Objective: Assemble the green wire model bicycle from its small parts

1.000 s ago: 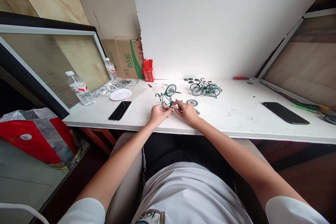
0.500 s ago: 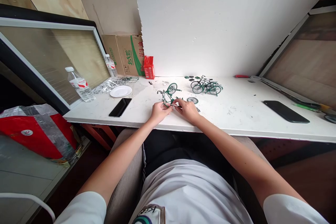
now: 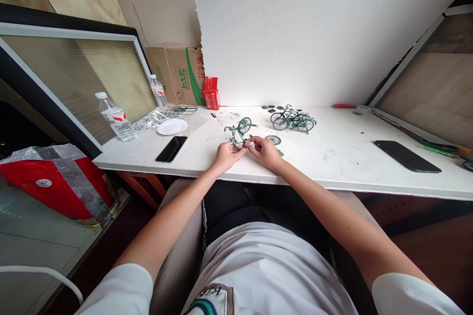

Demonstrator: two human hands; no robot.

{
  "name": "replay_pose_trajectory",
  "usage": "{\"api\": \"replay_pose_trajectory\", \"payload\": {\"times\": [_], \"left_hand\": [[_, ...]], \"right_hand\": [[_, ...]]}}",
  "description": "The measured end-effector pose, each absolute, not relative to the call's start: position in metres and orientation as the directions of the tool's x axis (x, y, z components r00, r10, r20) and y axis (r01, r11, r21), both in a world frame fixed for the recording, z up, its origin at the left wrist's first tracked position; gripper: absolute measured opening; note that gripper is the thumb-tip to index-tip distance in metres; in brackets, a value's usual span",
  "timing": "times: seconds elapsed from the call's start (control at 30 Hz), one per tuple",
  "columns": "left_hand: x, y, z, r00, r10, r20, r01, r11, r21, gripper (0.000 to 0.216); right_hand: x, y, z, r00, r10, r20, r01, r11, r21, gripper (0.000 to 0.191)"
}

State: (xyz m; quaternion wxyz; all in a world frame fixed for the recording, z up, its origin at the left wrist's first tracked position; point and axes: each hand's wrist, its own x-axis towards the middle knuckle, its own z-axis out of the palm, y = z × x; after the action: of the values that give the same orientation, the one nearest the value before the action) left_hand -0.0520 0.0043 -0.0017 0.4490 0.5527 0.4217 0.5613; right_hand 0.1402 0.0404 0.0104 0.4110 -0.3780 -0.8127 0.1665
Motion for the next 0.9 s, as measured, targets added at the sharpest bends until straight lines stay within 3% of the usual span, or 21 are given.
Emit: {"api": "replay_pose_trajectory", "payload": {"times": [0.17,0.9], "left_hand": [[-0.0531,0.0063,-0.0036,0.021,0.978,0.208,-0.020,-0.207,0.978,0.036],[-0.0620,0.0063,0.0044,0.126,0.988,0.086,-0.084,-0.076,0.994,0.044]], "right_hand": [[0.1408,0.0420,0.0089,-0.364,0.769,0.525,0.434,0.639,-0.635,0.041],[0.1397,0.0400,0.0095,-0.359,0.757,0.546,0.456,0.653,-0.605,0.042]]}}
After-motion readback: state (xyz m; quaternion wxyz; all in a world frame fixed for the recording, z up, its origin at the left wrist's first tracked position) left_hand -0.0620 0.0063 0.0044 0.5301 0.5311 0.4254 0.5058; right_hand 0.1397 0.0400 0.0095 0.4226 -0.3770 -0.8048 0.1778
